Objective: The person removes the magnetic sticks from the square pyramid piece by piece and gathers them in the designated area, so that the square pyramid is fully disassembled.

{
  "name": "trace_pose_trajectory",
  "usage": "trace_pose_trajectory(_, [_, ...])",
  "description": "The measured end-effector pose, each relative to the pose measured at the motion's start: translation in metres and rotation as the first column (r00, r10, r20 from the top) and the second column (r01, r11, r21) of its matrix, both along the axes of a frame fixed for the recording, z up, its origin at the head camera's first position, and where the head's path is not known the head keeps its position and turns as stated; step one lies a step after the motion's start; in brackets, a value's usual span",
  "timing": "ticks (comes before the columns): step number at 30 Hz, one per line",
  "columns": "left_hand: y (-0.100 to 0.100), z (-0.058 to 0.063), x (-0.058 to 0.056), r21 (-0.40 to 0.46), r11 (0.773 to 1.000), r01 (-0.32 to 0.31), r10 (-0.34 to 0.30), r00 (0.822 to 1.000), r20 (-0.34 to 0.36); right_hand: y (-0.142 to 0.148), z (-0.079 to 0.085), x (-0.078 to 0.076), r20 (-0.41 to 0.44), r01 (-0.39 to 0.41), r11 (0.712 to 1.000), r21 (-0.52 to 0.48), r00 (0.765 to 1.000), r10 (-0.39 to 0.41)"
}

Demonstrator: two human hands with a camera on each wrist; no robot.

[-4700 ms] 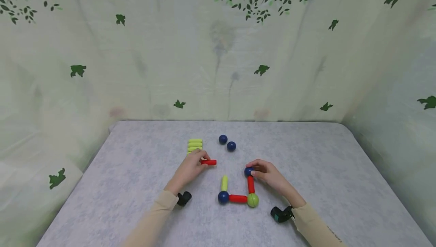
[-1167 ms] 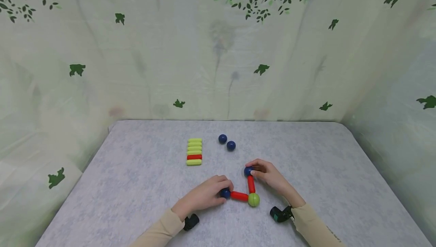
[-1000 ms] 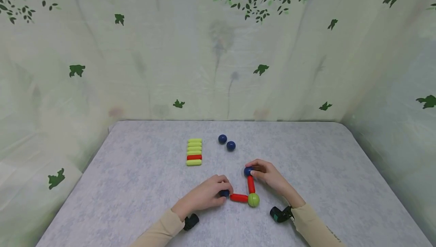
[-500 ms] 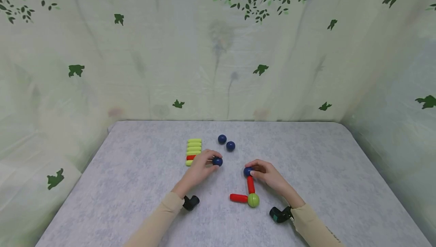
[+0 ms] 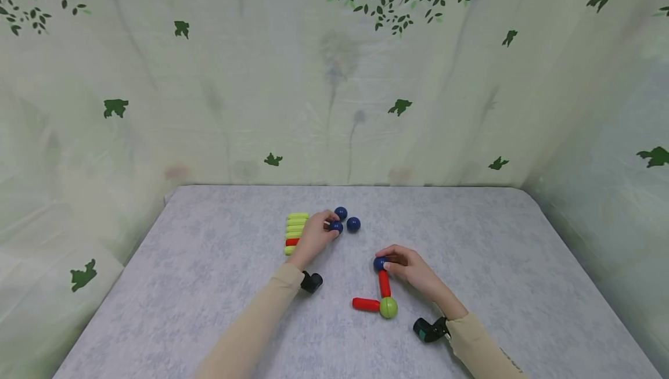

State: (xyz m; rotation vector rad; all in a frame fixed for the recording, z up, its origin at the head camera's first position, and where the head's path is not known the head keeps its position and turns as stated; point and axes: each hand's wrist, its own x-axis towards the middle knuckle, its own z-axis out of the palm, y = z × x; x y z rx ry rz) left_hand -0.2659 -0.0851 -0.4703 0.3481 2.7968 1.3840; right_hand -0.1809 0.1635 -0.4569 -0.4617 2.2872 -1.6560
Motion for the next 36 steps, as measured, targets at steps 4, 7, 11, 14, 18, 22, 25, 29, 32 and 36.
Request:
trace_pose_trajectory(4, [0.004,0.001,-0.002,-0.037,0.999,-0.023,0.023,1.000,-0.008,0.000,0.000,0.000,0.002,0.003,1.000,-0.002,1.000,-0.003])
trace_pose_trajectory(7, [0.005,0.003,0.000,-0.054,0.998,-0.038,0.038,0.999,-0.002,0.000,0.000,0.001,0.000,0.003,1.000,-0.006,1.000,-0.003])
trace_pose_trajectory(11, [0.002,0.007,0.010,-0.083,0.996,-0.026,0.024,0.999,-0.031,0.000,0.000,0.001,0.004,0.001,1.000,-0.007,1.000,-0.001])
trace_pose_trajectory(14, [-0.001,0.010,0.022,-0.069,0.992,0.108,-0.113,0.991,-0.075,0.000,0.001,0.002,0.011,0.007,1.000,-0.002,1.000,-0.007])
trace_pose_trajectory(18, [-0.002,0.011,0.045,0.006,0.890,0.457,-0.456,0.890,-0.022,-0.001,0.001,0.001,0.017,0.015,1.000,-0.006,1.000,-0.015])
trace_pose_trajectory(22, [0.006,0.009,0.073,0.051,0.732,0.680,-0.680,0.724,0.117,0.000,0.001,0.001,0.015,0.013,1.000,-0.012,1.000,-0.013])
trace_pose_trajectory(25, [0.015,0.007,0.090,-0.035,0.676,0.736,-0.727,0.674,0.130,0.000,0.000,0.000,0.010,0.008,1.000,-0.016,1.000,-0.008])
trace_pose_trajectory(29, [0.024,0.005,0.102,-0.220,0.664,0.714,-0.721,0.690,0.062,0.000,0.000,0.000,0.010,0.003,1.000,-0.014,1.000,-0.003])
trace_pose_trajectory(32, [0.027,0.006,0.106,-0.303,0.672,0.675,-0.703,0.711,0.024,0.000,0.000,0.000,0.010,0.001,1.000,-0.009,1.000,0.000])
trace_pose_trajectory(36, [0.026,0.008,0.106,-0.401,0.662,0.633,-0.700,0.713,-0.031,0.000,0.001,0.001,0.006,0.005,1.000,-0.011,1.000,-0.005])
